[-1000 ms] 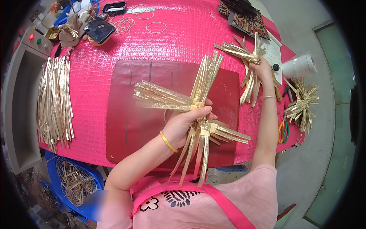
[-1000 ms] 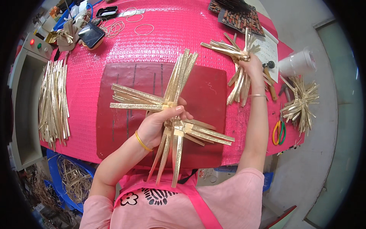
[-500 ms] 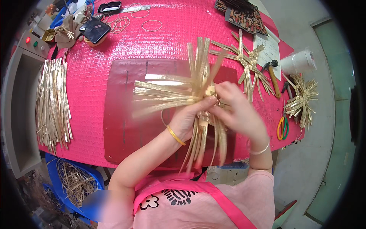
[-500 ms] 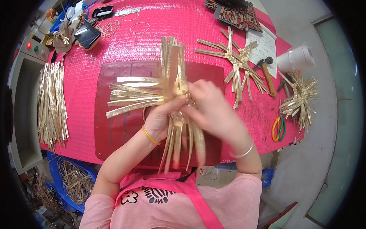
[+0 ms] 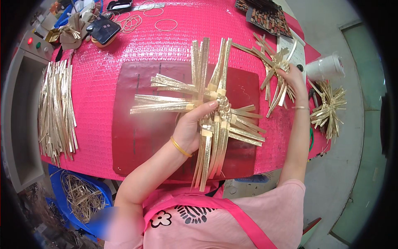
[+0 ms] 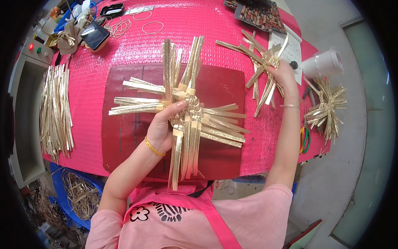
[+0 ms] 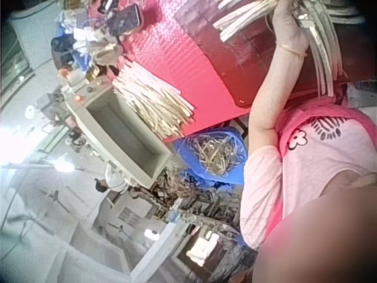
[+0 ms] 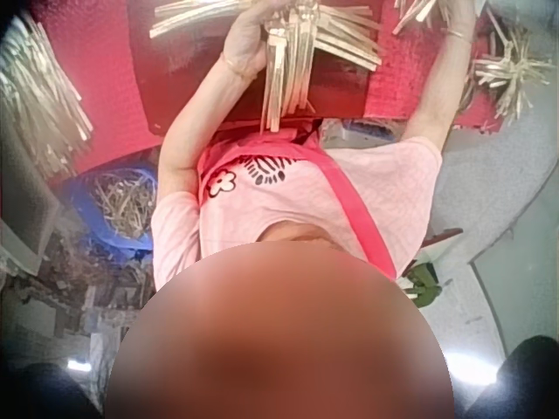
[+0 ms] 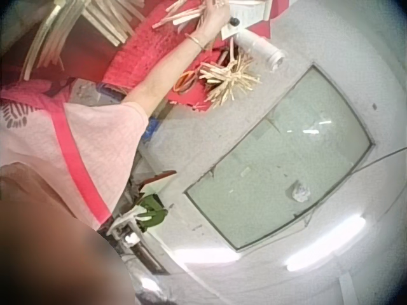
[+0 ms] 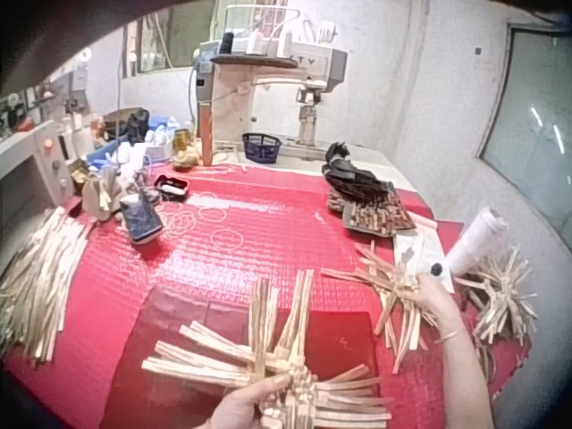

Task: Manually weaving metallic gold straps together to create shoe design elements.

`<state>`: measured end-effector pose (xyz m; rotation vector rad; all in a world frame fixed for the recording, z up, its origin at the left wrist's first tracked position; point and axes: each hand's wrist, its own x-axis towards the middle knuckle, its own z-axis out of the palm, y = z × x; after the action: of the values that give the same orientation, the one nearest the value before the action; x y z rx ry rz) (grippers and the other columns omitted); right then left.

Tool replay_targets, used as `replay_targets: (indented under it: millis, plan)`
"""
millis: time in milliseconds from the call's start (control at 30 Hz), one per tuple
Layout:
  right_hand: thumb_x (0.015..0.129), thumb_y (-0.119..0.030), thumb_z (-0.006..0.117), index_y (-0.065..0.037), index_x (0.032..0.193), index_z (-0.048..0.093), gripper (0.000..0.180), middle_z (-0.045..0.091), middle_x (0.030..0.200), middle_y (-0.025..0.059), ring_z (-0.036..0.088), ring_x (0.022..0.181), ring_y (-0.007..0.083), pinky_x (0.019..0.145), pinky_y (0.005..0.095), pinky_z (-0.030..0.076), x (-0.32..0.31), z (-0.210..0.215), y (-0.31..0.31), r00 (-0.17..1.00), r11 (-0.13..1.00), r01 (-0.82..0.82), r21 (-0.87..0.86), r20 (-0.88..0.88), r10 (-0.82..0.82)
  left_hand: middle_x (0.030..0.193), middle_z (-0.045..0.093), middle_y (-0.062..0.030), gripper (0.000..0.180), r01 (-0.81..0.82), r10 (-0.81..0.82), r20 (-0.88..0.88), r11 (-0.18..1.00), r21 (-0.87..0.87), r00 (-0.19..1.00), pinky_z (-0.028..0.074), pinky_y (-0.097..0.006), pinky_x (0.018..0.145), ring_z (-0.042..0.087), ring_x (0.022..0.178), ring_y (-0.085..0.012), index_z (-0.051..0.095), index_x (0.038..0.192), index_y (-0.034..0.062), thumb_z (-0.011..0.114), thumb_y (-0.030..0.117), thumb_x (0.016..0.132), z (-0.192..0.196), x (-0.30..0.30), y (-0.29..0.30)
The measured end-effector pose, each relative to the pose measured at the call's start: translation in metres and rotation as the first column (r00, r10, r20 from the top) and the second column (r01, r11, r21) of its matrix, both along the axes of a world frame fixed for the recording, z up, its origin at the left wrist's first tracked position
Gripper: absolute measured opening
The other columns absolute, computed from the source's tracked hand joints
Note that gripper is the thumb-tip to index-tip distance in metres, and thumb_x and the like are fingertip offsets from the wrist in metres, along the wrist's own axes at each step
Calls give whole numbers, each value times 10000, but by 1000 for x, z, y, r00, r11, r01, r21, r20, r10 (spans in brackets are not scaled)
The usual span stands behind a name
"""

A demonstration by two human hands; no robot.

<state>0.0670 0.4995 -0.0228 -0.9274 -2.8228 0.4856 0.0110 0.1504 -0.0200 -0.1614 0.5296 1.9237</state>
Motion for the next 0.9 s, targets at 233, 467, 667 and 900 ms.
replay_targets:
  millis: [233,467,667,900]
  plan:
    - [673,-275,603,11,972,517,422,572,762,169,558,677,289,622,356,428,34,15,7,988,972,36,231,-153,0,937,548,-110,322,32,-32,-4,999,-16,999,466,-328,742,554,847,-202,449,1054,11,524,116,759,-7,5,8]
    - [663,-189,647,-3,967,464,401,493,824,151,514,704,210,598,310,410,12,78,-204,875,858,-483,-173,-136,465,880,554,-57,260,-54,54,-81,999,-3,995,435,-268,720,532,815,-142,507,971,27,586,136,748,-2,13,21]
    - [780,-289,516,36,945,518,365,567,780,166,564,695,273,644,349,441,-37,53,-89,973,992,-70,-103,-226,45,1054,505,-140,388,-64,65,-116,998,6,991,425,-301,823,476,1009,-218,413,1102,-21,523,110,754,-3,7,10]
    - [638,-315,638,19,965,511,484,587,777,192,582,728,295,661,355,456,-35,-43,23,975,974,194,-112,-85,-204,1116,457,-173,431,-28,25,-137,999,-19,990,380,-342,888,440,1058,-252,363,1149,4,501,116,757,2,3,-6]
